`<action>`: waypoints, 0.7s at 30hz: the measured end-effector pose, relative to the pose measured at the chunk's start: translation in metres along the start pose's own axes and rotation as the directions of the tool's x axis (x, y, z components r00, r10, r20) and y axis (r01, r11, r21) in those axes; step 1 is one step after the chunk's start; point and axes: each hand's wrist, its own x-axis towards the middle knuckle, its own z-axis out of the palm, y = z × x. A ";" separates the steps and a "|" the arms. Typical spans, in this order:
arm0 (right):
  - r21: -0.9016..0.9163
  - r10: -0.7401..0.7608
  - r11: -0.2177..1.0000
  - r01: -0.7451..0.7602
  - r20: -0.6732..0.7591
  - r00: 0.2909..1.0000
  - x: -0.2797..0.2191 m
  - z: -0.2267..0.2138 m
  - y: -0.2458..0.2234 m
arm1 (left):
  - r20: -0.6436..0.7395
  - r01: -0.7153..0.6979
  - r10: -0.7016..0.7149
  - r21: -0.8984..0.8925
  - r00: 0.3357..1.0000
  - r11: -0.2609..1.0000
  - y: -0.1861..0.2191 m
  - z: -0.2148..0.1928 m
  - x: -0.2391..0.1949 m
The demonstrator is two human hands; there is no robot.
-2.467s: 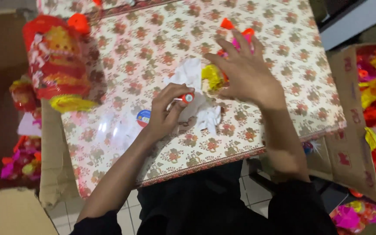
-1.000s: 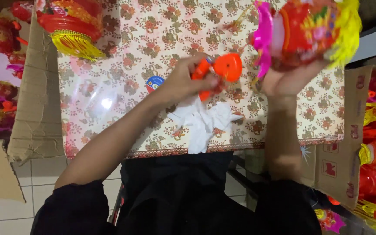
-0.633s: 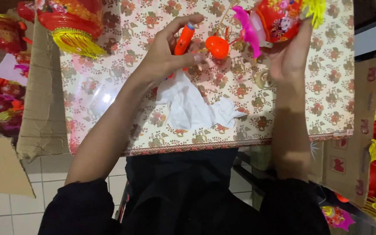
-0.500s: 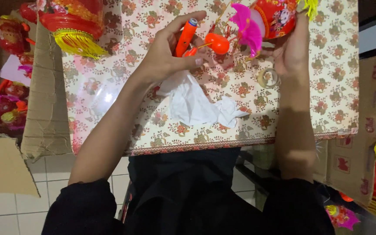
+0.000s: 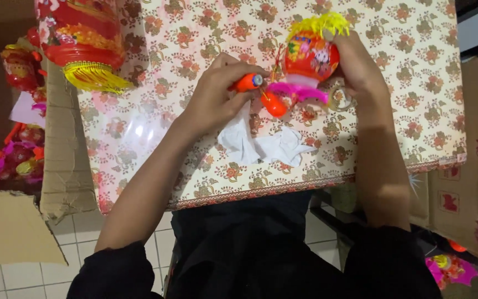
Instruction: Assembling decorative lanterns by gluing plastic handles to the lantern bodies and cleaning excess glue.
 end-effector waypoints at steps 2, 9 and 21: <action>-0.049 -0.022 0.999 0.025 0.067 0.998 -0.001 -0.001 0.000 | -0.045 -0.075 0.082 0.139 0.996 0.987 -0.004 -0.001 -0.001; -0.345 -0.157 0.929 0.135 -0.038 0.987 -0.015 -0.001 -0.001 | -0.168 -0.250 0.253 0.037 0.953 0.967 -0.006 -0.002 0.001; -0.551 -0.948 -0.066 0.832 0.294 0.119 -0.054 0.049 -0.001 | -0.283 -0.296 0.303 0.070 0.910 0.953 -0.002 0.005 -0.005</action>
